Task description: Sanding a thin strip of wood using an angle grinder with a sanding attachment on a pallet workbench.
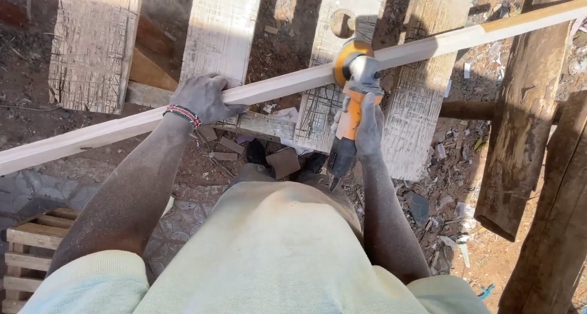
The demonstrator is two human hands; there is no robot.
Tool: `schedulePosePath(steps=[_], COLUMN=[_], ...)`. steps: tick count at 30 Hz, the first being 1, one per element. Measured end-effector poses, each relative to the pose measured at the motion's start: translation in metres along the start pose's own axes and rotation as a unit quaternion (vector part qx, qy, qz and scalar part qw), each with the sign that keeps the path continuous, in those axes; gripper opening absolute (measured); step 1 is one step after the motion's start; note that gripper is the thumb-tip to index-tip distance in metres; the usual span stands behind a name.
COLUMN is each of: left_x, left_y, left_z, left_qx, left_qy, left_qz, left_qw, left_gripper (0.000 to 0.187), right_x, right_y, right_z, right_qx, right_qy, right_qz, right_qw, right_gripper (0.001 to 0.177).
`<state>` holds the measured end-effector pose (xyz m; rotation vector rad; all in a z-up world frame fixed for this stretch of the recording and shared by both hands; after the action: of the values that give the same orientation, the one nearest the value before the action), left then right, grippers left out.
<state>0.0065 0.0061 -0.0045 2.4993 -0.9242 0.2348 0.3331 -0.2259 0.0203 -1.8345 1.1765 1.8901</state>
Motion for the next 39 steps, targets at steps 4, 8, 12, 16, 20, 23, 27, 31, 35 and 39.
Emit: schedulePosePath(steps=[4,8,12,16,20,23,27,31,35,39], left_x=[-0.013,-0.012,-0.019,-0.016,-0.021,-0.025,-0.016,-0.019,-0.020,-0.010], left_y=[-0.007,-0.009,-0.012,-0.009,-0.012,-0.015,-0.012,-0.013,-0.013,-0.007], left_z=[0.008,0.010,0.015,0.005,0.014,0.022,0.011,0.011,0.013,0.003], left_qx=[-0.011,0.000,0.005,0.004,0.007,0.018,0.023,0.026,0.024,0.019], left_qy=[-0.005,0.007,0.004,-0.003,-0.004,-0.011,-0.005,-0.006,0.012,0.011], left_qz=[0.018,0.009,0.018,0.024,0.036,0.036,0.039,0.039,0.041,0.038], left_qw=[1.000,1.000,1.000,1.000,0.999,0.999,0.999,0.999,0.999,0.999], left_gripper=[0.068,0.074,0.075,0.073,0.075,0.077,0.071,0.075,0.072,0.071], right_x=[0.047,0.038,0.061,0.015,-0.019,-0.023,-0.028,-0.014,0.018,0.043], right_y=[0.003,0.030,0.021,0.009,-0.015,-0.046,-0.073,-0.057,-0.025,0.028], right_z=[0.026,0.053,0.042,0.019,-0.018,-0.054,-0.079,-0.065,-0.020,0.029], right_qx=[-0.029,-0.088,-0.104,-0.085,-0.017,0.004,0.044,0.035,-0.059,-0.123], right_qy=[0.129,0.129,0.078,0.132,0.092,0.052,-0.040,-0.059,0.063,0.182], right_qz=[0.026,0.034,0.027,-0.008,-0.017,-0.010,0.047,0.059,-0.003,0.023], right_qw=[0.991,0.987,0.991,0.988,0.995,0.999,0.997,0.996,0.996,0.975], right_gripper=[0.075,0.070,0.066,0.063,0.076,0.079,0.078,0.075,0.070,0.066])
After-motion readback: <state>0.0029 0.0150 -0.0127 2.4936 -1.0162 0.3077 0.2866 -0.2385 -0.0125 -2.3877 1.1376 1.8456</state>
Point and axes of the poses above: each hand's wrist, its own y-axis away from the middle knuckle, its own z-axis out of the palm, x = y × z, the point moved 1 cm from there along -y, towards the middle knuckle, and after that the axes turned 6 degrees about x, right-handed, at the moved point
